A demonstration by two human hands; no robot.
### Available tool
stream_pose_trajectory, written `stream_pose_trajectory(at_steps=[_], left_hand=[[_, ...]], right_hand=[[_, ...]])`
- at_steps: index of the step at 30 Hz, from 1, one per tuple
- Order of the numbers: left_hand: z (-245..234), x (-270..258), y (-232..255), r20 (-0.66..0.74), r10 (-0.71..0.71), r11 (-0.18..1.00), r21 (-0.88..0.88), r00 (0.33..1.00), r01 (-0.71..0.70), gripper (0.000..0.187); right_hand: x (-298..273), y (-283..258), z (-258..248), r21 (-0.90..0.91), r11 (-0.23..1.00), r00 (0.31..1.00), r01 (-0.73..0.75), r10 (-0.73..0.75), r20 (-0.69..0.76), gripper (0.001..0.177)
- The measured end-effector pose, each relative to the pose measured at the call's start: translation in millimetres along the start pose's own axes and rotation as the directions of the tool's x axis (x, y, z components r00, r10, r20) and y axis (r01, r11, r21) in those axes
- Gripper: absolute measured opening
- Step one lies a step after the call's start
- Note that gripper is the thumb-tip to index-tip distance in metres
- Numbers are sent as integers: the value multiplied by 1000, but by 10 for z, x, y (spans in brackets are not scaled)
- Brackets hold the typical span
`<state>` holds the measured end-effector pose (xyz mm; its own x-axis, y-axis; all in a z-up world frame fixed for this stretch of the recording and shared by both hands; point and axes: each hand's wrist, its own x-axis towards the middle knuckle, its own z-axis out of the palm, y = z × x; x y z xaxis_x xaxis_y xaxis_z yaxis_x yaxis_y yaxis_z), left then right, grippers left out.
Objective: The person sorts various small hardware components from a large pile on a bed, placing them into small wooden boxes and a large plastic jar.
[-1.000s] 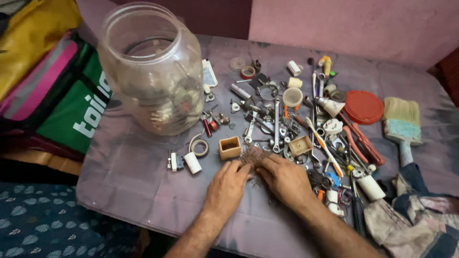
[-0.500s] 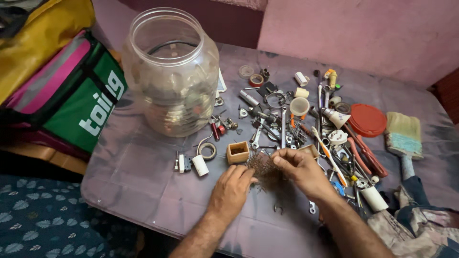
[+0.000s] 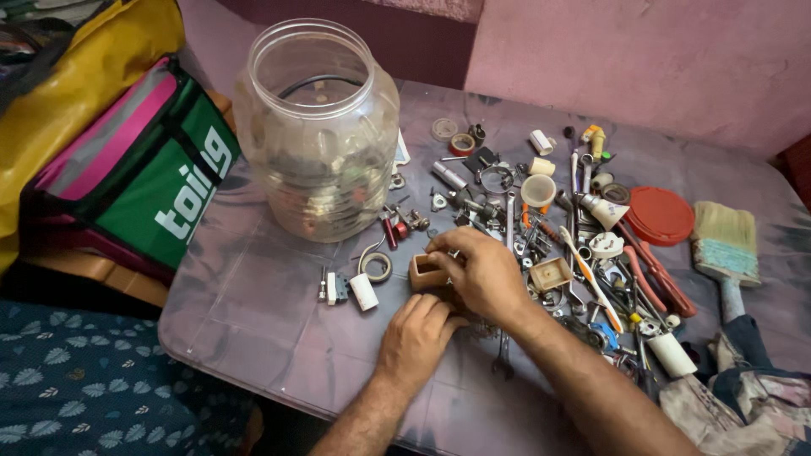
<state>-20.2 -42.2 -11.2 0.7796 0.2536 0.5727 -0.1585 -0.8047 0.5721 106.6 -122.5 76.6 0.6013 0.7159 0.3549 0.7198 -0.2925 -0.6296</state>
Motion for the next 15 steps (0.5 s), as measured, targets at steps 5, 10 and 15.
stream_pose_trajectory(at_steps=[5, 10, 15], left_hand=[[17, 0, -4, 3, -8, 1000, 11, 1000, 8, 21], [27, 12, -10, -2, -8, 1000, 16, 1000, 8, 21], [7, 2, -5, -4, -32, 999, 6, 999, 32, 18]], right_hand=[[-5, 4, 2, -54, 998, 998, -38, 41, 48, 16], [-29, 103, -47, -28, 998, 999, -53, 53, 5, 15], [-186, 256, -253, 75, 978, 980, -195, 198, -27, 19]])
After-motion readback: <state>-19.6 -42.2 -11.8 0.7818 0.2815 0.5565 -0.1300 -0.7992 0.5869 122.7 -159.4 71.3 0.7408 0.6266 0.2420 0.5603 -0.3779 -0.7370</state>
